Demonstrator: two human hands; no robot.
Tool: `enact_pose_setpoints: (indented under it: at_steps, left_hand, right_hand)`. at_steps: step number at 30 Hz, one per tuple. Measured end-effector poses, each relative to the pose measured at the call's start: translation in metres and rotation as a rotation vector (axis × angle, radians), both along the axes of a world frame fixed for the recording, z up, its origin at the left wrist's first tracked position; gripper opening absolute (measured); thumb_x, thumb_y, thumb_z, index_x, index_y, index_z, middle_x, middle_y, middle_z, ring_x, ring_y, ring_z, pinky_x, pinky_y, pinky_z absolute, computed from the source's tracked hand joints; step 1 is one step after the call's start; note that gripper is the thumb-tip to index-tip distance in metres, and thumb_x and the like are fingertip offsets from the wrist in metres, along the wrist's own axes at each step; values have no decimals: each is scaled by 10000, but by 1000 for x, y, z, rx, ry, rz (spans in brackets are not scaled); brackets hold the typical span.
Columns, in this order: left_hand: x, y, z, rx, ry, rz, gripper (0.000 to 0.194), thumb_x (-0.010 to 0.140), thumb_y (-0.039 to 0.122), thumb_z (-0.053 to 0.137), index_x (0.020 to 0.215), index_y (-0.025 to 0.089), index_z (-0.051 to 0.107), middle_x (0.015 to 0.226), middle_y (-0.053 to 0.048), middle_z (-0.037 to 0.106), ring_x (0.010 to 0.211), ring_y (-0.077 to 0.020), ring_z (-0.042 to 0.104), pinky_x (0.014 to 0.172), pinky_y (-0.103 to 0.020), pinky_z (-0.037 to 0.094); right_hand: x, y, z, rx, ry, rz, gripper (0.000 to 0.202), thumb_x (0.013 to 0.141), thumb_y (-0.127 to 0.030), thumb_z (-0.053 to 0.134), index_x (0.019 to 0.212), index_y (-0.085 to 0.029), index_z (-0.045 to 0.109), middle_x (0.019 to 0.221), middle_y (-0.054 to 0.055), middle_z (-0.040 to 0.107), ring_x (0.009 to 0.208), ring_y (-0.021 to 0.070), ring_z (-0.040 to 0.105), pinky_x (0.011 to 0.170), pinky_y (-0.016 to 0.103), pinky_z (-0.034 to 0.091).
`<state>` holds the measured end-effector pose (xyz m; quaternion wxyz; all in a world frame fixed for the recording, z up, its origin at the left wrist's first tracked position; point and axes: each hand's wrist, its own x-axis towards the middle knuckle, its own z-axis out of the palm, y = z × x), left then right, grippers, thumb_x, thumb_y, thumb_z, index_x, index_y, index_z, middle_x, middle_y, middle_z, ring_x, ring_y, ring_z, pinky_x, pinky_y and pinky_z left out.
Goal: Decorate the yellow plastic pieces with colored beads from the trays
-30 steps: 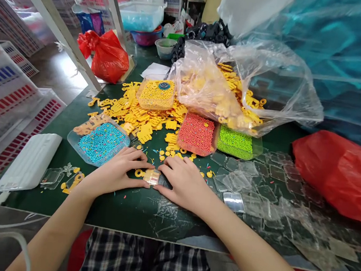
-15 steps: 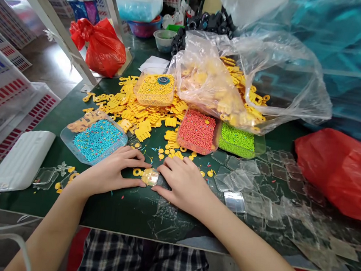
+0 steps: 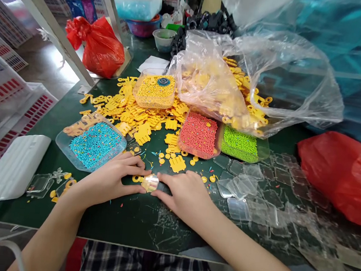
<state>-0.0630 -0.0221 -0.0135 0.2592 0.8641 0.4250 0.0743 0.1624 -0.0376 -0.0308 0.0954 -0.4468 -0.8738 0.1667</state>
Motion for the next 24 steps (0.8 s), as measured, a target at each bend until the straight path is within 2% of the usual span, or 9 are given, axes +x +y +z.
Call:
enact_pose_setpoints:
  at_steps: [6, 9, 13, 16, 19, 21, 24]
  left_hand:
    - [3, 3, 3, 21, 94, -22, 354, 805, 480, 702, 1076, 252, 714, 963, -25, 664, 937, -235, 539, 814, -360, 394]
    - [1, 4, 1, 38, 47, -25, 339, 795, 469, 715, 1057, 252, 719, 954, -20, 663, 933, -231, 548, 801, -346, 405]
    - [-2, 5, -2, 88, -28, -40, 310, 762, 413, 752, 1019, 242, 725, 928, -24, 660, 897, -220, 571, 789, -331, 441]
    - [-3, 2, -1, 215, -90, -27, 269, 774, 380, 729, 988, 219, 718, 933, -41, 663, 893, -224, 578, 802, -344, 458]
    - [-2, -5, 3, 305, -172, -35, 268, 801, 368, 710, 1026, 222, 697, 982, -52, 664, 927, -227, 585, 816, -347, 476]
    - [0, -9, 6, 326, -211, -40, 366, 801, 405, 715, 1126, 246, 658, 1057, -56, 660, 985, -235, 585, 855, -361, 486]
    - [1, -11, 6, 344, -226, -8, 603, 787, 491, 711, 1315, 267, 523, 1199, -78, 623, 1090, -260, 565, 937, -409, 474]
  right_hand:
    - [-9, 0, 7, -124, -74, -127, 327, 798, -520, 683, 1029, -294, 733, 575, -12, 658, 549, 183, 600, 483, 277, 238]
    - [-13, 2, 18, -202, -77, -160, 318, 766, -499, 725, 1002, -285, 736, 608, -11, 670, 609, 187, 616, 505, 265, 255]
    - [-15, 5, 27, -272, 0, -157, 300, 756, -408, 757, 1005, -250, 702, 682, -26, 663, 643, 149, 586, 541, 243, 267]
    - [-19, 5, 28, -233, 106, -133, 262, 787, -396, 719, 936, -190, 654, 790, -3, 644, 708, 146, 556, 575, 240, 294]
    - [-22, 0, 27, -335, 269, -114, 282, 883, -433, 580, 778, -172, 597, 709, -15, 573, 648, 126, 498, 555, 234, 309]
    - [-16, -5, 28, -387, 363, -139, 315, 915, -436, 510, 758, -175, 592, 647, -27, 533, 597, 118, 460, 535, 232, 312]
    - [14, -1, 37, -262, 414, -237, 366, 903, -497, 487, 826, -171, 634, 703, -1, 587, 619, 132, 477, 551, 245, 340]
